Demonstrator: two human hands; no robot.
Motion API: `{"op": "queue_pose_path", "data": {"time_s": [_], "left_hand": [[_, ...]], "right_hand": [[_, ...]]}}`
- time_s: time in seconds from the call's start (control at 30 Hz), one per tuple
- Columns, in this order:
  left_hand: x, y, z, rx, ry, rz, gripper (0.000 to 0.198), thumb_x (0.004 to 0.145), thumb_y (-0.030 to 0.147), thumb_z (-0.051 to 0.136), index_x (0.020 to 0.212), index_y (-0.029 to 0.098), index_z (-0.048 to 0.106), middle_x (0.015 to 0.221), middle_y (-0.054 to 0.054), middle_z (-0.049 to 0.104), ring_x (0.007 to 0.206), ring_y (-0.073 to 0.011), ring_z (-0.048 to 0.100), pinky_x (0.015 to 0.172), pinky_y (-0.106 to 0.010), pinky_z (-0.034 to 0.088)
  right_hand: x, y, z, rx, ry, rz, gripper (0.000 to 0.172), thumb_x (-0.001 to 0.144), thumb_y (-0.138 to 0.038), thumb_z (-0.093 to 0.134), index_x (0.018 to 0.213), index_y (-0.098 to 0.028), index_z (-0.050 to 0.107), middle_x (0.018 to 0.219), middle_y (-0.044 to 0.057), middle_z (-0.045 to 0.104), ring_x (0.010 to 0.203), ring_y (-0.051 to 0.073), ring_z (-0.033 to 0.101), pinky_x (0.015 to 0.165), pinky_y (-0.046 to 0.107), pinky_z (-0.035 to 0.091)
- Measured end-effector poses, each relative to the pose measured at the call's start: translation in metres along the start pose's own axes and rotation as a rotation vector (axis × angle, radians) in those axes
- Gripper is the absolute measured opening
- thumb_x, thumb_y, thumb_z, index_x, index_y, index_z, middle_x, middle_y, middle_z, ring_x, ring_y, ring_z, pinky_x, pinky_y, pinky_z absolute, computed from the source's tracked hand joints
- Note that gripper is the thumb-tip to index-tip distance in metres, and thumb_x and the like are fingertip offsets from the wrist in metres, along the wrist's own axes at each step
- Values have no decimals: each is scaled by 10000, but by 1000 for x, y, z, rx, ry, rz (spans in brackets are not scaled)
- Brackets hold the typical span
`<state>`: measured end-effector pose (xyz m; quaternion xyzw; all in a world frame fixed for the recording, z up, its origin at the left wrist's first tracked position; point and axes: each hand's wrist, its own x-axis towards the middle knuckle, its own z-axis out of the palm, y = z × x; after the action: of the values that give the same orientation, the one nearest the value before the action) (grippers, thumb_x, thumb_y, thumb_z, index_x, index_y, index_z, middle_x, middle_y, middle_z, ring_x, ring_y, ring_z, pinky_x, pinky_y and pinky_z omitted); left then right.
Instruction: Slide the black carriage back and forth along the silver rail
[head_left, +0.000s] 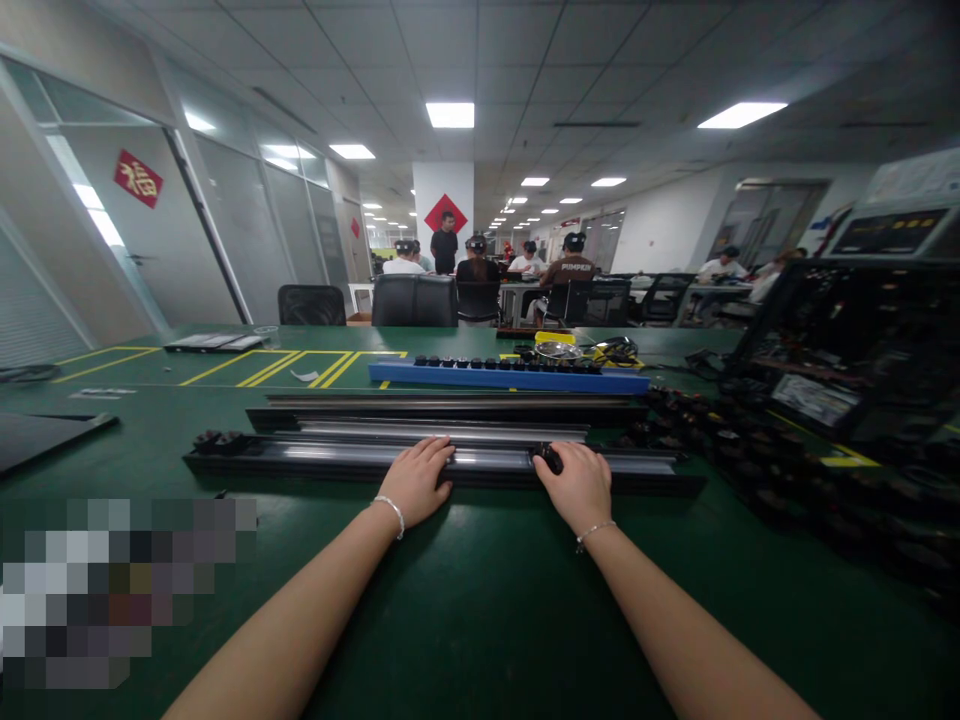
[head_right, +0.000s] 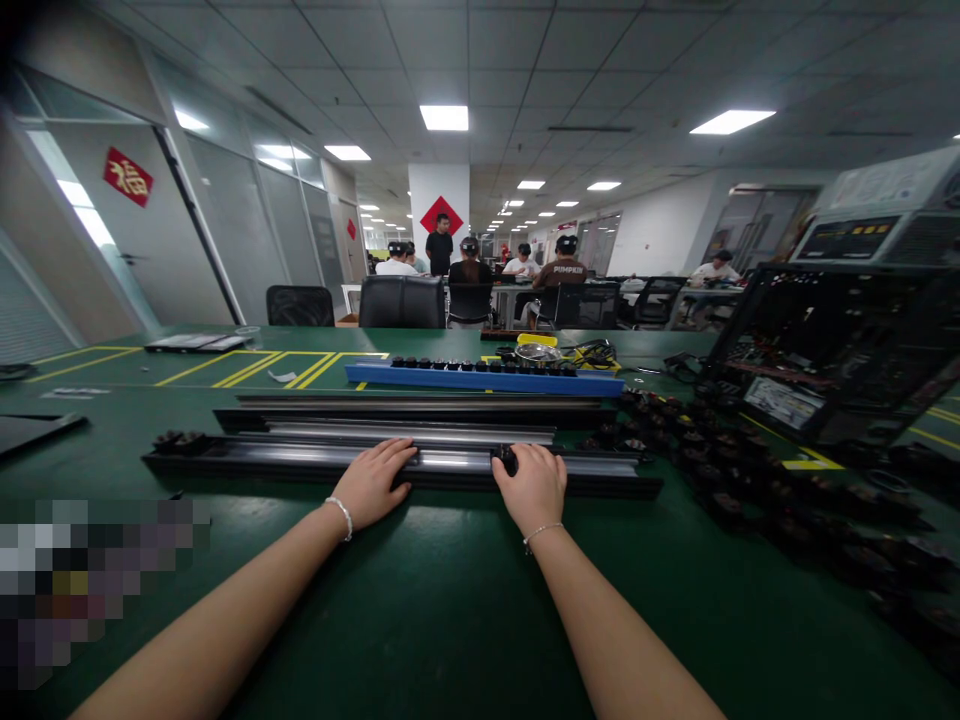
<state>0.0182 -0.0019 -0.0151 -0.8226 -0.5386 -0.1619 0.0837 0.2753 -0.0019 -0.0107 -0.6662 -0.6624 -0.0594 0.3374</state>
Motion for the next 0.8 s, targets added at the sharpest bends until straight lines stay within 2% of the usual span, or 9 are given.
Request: {"op": "queue_pose_path", "data": {"time_s": [0.8], "left_hand": [[0, 0, 0, -4, 2, -4, 515, 746, 308, 519, 1255, 251, 456, 1376, -27, 428, 1279, -219, 343, 1027, -396, 319]], "right_hand": [[3, 12, -2, -25, 22, -8, 287, 775, -378, 469, 900, -175, 629, 946, 80, 650, 925, 214, 541, 856, 342, 335]]}}
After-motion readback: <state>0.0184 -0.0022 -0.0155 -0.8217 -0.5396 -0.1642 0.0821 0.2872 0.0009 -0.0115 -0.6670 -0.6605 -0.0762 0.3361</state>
